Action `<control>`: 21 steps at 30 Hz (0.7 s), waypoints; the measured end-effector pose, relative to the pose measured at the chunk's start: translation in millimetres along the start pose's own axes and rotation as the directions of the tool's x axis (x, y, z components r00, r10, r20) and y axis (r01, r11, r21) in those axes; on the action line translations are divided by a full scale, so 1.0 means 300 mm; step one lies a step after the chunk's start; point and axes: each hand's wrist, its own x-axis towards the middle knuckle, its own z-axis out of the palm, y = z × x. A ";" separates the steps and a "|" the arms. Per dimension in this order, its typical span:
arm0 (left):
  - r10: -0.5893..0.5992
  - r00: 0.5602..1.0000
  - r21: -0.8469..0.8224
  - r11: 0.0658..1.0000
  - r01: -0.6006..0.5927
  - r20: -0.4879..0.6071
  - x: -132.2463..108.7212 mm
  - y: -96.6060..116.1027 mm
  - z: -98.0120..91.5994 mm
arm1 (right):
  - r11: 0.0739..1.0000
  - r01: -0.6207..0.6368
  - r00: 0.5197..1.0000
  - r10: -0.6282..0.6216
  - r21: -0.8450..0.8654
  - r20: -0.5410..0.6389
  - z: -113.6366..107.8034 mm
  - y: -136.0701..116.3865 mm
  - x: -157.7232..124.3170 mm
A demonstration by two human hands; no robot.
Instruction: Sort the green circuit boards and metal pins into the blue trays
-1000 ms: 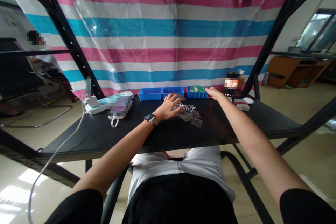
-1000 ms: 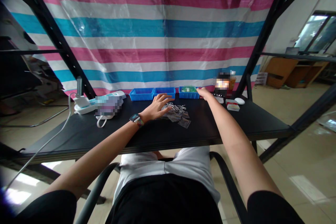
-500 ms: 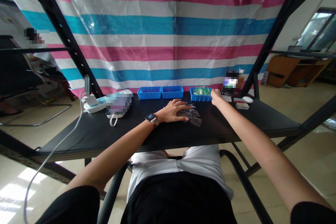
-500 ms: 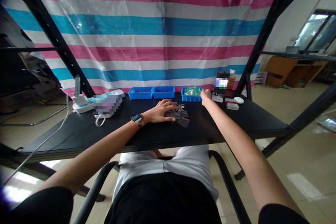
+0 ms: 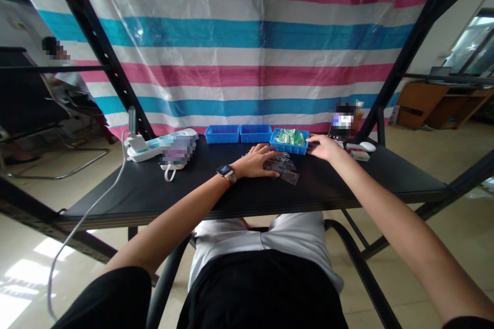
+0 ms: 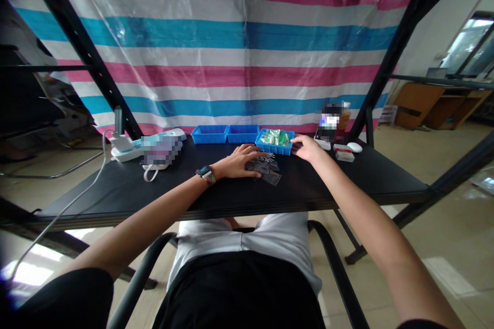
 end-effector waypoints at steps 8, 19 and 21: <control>0.006 1.000 -0.008 1.000 -0.006 -0.017 0.003 0.002 0.003 | 0.949 0.202 0.968 -0.232 0.243 0.100 0.040 0.005 -0.094; 0.074 0.993 0.088 0.994 -0.066 -0.093 0.002 0.019 -0.044 | 0.545 0.771 0.634 -0.704 -0.330 0.319 0.035 0.001 -0.180; 0.079 0.990 0.120 0.991 -0.065 -0.116 0.001 0.021 -0.050 | 0.449 0.801 0.582 -0.739 -0.395 0.340 0.027 -0.002 -0.188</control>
